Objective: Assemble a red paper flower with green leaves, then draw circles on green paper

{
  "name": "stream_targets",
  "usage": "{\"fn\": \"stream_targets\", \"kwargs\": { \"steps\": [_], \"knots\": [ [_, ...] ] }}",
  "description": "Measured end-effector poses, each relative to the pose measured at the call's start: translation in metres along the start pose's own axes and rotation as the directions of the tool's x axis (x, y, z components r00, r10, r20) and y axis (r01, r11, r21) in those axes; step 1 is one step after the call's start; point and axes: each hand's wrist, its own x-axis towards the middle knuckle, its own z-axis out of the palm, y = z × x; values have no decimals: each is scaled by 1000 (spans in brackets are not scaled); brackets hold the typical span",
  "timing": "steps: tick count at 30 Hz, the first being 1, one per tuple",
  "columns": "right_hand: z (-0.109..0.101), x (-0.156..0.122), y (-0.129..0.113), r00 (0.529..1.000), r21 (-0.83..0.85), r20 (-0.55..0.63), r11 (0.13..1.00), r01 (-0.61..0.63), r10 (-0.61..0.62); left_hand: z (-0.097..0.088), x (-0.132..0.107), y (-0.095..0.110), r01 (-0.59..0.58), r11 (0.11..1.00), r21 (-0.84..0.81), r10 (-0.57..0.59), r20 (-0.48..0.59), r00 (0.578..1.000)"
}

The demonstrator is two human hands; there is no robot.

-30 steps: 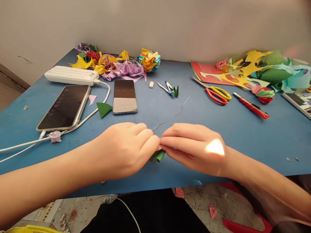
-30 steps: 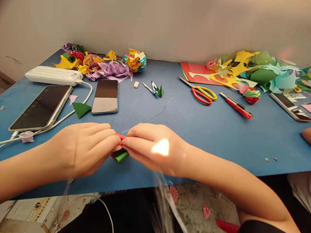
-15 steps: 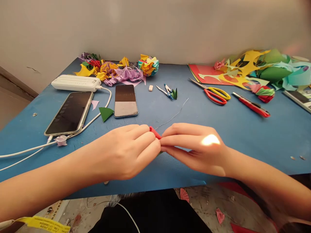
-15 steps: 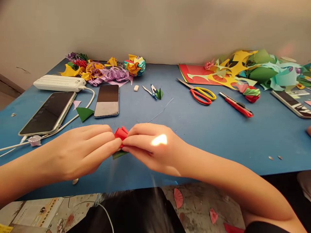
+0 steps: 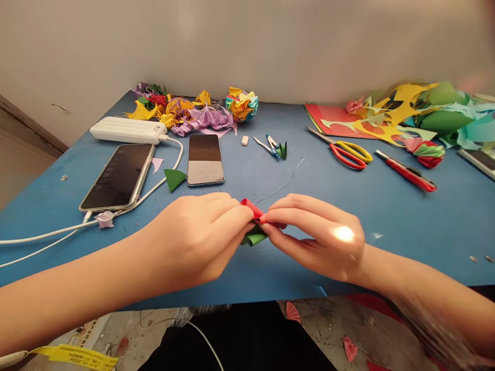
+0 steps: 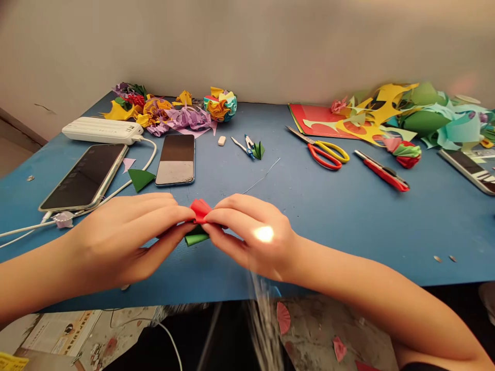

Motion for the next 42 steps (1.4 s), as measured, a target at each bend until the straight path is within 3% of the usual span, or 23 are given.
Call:
{"fn": "stream_targets", "kwargs": {
  "steps": [3, 11, 17, 23, 28, 33, 36, 39, 42],
  "knots": [
    [4, 0, -1, 999, 12, -30, 1000, -16, 16, 0, -1, -1, -45, 997, 62, 45, 11, 999],
    [6, -2, 1, 1000, 0, 15, 1000, 18, -18, -1, -1, -2, 20, 998, -59, -17, 61, 998],
    [3, -4, -4, 986, -246, 102, 957, 153, -132, -3, 2, 5, 151, 979, -134, -116, 238, 964],
    [0, -7, -4, 920, -407, 111, 827, 387, -376, -3, 7, 9, 362, 892, -272, -265, 335, 904],
    [0, -9, 2, 915, -432, 99, 812, 394, -391, -5, 9, 8, 406, 868, -285, -279, 395, 875],
    [-12, 3, 5, 892, -387, 152, 805, 449, -425, -10, 10, 3, 369, 879, -301, -259, 349, 901],
    [-14, 5, 7, 877, -393, 176, 785, 479, -447, -7, 7, -1, 260, 943, -210, -196, 282, 939],
    [-11, 2, 12, 921, -349, 149, 853, 389, -359, -1, 3, -5, 95, 995, -25, -88, 199, 976],
    [-6, 0, 17, 965, -264, 83, 929, 260, -247, 4, 0, -8, -69, 978, 195, 40, 153, 987]
  ]
}}
